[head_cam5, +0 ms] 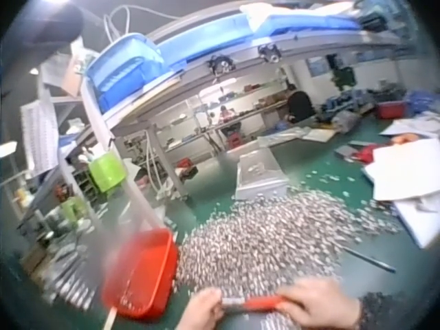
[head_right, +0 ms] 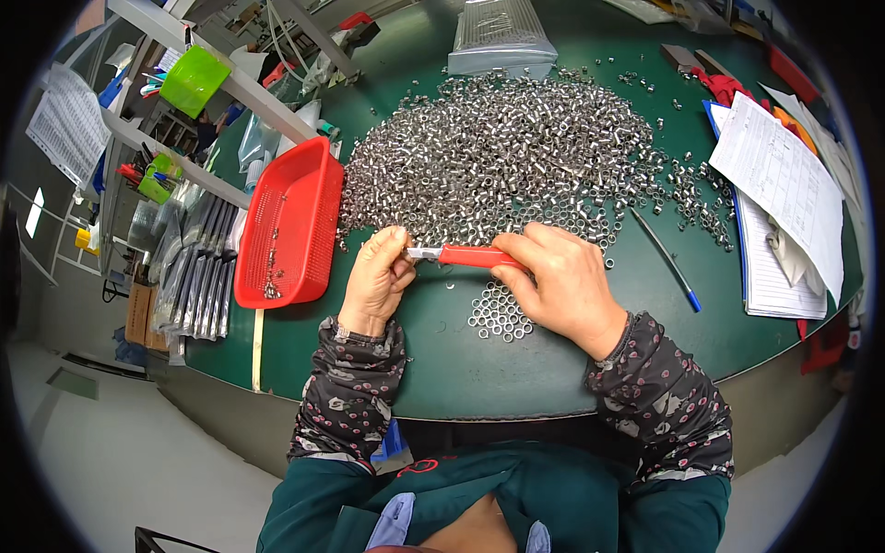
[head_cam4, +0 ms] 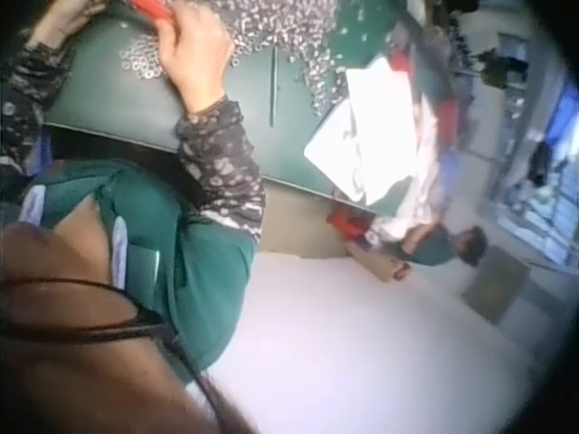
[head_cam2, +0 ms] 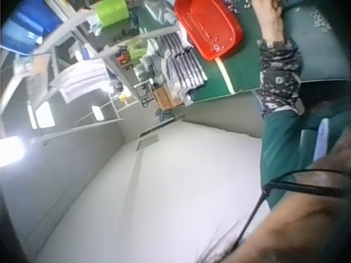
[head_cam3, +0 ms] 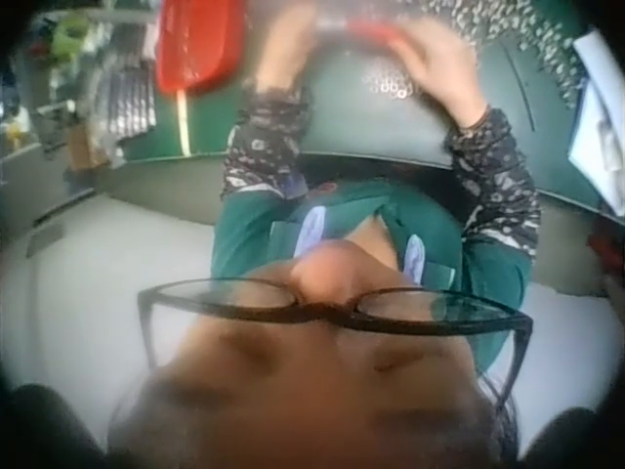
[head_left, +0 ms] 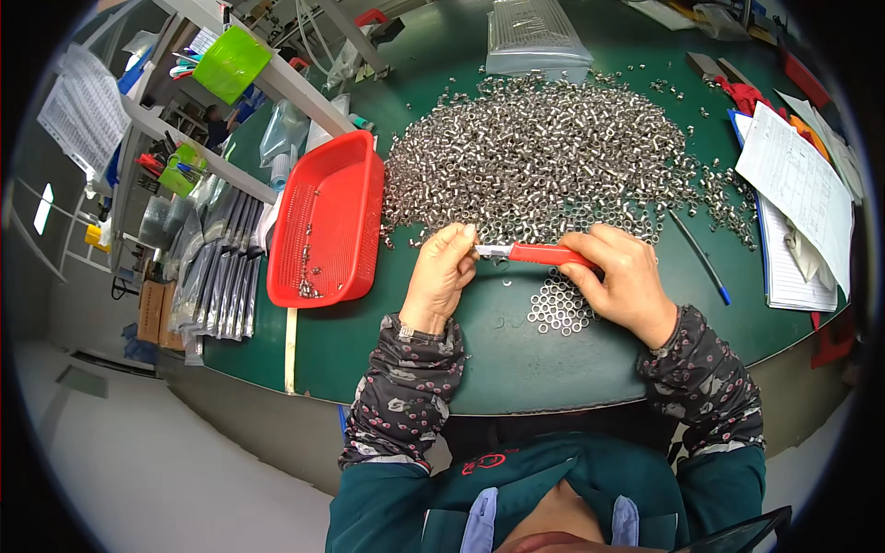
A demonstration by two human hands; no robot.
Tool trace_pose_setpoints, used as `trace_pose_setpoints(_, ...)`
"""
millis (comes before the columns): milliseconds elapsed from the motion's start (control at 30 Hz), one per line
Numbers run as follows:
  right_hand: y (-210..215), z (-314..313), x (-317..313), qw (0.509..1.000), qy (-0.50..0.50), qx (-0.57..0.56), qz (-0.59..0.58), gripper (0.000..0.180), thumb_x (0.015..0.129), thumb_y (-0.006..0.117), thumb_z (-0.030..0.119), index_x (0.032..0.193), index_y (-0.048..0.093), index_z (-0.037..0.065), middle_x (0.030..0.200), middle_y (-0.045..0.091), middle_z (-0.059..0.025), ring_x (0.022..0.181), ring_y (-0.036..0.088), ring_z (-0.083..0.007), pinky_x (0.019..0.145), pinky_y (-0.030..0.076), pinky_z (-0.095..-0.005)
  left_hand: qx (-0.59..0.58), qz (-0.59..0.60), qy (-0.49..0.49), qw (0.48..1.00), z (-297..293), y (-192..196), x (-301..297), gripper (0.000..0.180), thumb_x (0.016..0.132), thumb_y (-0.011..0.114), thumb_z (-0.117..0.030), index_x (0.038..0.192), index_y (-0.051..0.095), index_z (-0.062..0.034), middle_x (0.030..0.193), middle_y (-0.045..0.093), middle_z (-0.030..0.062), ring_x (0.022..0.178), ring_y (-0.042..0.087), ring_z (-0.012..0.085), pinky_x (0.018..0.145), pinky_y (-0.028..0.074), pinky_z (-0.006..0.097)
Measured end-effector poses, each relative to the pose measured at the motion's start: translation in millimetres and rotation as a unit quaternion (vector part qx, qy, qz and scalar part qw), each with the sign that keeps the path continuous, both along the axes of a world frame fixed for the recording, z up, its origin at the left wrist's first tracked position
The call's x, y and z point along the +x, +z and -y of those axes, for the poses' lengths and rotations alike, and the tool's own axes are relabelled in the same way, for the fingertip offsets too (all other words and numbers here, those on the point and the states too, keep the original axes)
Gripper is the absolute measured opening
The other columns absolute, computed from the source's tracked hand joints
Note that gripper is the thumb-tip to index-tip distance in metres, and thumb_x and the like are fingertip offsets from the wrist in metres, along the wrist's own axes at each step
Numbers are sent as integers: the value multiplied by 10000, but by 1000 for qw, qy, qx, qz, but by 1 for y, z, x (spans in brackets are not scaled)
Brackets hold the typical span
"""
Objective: Assembling small metal components or rings using a hand tool at a workbench.
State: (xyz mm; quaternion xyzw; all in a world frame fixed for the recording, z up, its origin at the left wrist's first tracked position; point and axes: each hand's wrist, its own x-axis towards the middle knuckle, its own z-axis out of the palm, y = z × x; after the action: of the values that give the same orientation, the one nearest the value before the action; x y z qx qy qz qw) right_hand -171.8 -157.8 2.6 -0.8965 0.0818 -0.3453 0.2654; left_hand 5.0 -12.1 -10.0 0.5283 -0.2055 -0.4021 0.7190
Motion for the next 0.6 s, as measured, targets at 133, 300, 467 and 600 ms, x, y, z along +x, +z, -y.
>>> trace_pose_setpoints(133,-1,1,0,1000,9,-13,10,204,697,653,144,876,608,56,640,480,-73,578,507,-243,506,394,-345,24,-3,-33,999,-1,3,3,228,890,498,-194,702,496,-64,541,375,-36,422,266,18,354,207,155)
trace_pose_setpoints(300,0,1,1,1000,15,-22,11,213,690,656,140,879,608,54,645,484,-71,583,509,-245,511,397,-345,48,-23,-77,996,-4,4,10,239,887,492,-183,677,465,-73,540,367,-39,420,258,19,349,206,160)
trace_pose_setpoints(467,3,2,0,999,6,-52,-3,184,689,659,162,848,610,83,670,503,-52,628,543,-232,521,435,-347,86,-36,-91,991,-5,9,10,232,877,500,-167,666,457,-78,540,383,-35,412,261,18,344,202,162)
trace_pose_setpoints(600,6,3,-1,998,8,-66,-1,195,669,668,159,838,603,84,662,491,-46,616,527,-223,520,429,-341,95,-52,-118,987,-7,4,13,198,857,530,-163,681,483,-84,541,407,-44,395,259,7,341,192,159)
